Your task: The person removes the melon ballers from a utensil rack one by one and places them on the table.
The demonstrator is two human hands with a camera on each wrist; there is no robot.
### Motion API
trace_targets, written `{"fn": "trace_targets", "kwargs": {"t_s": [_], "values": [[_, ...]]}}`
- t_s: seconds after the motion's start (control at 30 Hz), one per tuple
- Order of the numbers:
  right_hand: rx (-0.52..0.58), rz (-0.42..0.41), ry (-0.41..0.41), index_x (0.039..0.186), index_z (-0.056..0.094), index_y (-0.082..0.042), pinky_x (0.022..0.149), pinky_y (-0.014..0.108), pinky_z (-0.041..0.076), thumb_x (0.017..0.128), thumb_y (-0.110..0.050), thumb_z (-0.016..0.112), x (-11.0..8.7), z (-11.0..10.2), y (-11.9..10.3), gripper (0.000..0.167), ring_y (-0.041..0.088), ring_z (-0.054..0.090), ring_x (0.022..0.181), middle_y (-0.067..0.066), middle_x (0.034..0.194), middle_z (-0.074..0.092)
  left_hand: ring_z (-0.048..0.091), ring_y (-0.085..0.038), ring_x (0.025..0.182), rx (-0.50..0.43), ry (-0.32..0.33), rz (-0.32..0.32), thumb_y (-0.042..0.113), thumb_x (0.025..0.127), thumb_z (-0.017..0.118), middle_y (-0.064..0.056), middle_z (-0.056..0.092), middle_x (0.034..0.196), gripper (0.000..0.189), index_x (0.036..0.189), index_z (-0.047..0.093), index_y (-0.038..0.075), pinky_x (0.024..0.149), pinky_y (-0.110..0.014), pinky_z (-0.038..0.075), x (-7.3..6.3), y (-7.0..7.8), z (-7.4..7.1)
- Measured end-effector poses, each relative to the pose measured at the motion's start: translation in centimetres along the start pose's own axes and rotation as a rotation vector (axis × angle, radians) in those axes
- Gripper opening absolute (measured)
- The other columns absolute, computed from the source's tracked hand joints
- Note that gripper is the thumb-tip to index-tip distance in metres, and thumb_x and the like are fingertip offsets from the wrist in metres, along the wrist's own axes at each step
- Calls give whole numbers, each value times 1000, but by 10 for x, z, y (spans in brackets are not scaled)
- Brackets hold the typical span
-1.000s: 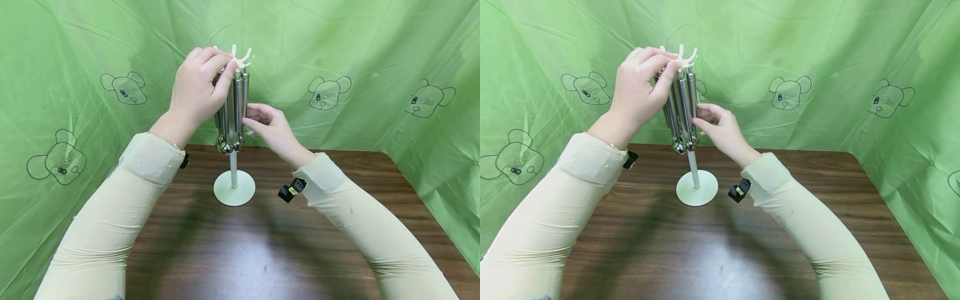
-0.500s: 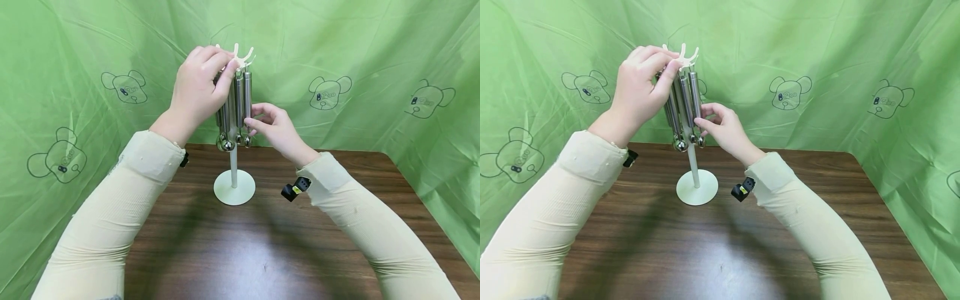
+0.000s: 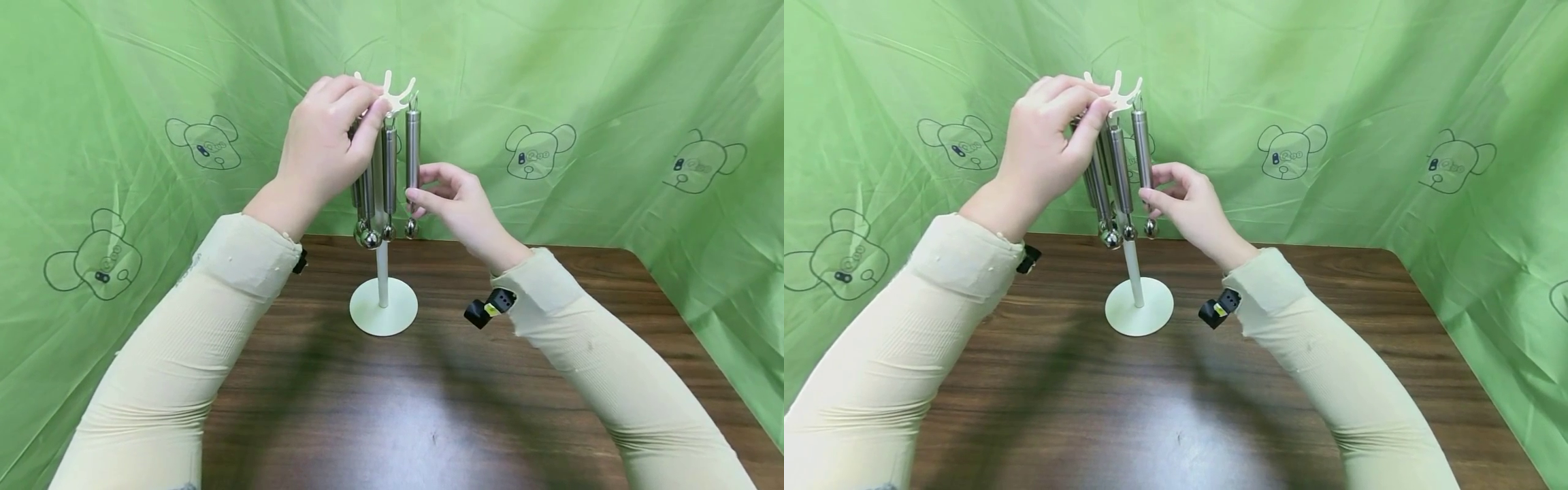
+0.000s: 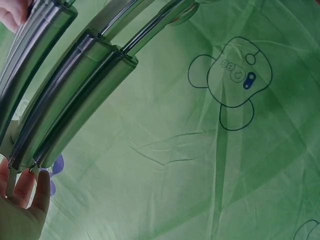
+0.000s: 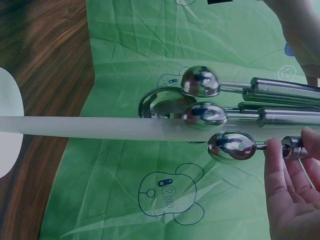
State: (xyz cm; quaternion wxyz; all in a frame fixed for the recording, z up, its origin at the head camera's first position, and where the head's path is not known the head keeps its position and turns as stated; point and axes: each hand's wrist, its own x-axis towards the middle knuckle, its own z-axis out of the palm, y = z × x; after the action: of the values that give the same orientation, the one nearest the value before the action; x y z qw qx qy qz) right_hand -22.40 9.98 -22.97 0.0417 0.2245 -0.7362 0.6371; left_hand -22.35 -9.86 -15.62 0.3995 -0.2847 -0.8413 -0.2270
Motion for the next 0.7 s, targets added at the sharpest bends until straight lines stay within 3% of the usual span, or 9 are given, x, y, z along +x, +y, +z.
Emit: {"fn": "trace_targets", "kwargs": {"t_s": [0.37, 0.7], "values": [[17, -18, 25, 116, 62, 5, 74, 28, 59, 92, -2, 65, -3, -6, -5, 25, 11, 67, 71, -4, 92, 69, 61, -26, 113, -6, -2, 1, 32, 103, 50, -7, 72, 116, 33, 111, 73, 9, 102, -34, 48, -1, 0, 1], [140, -66, 5, 110, 64, -1, 73, 30, 60, 90, 4, 65, -10, -16, -17, 21, 14, 69, 71, 1, 90, 69, 61, -25, 112, -13, 3, 3, 31, 102, 51, -5, 72, 117, 33, 107, 74, 9, 99, -34, 49, 0, 1, 2]]}}
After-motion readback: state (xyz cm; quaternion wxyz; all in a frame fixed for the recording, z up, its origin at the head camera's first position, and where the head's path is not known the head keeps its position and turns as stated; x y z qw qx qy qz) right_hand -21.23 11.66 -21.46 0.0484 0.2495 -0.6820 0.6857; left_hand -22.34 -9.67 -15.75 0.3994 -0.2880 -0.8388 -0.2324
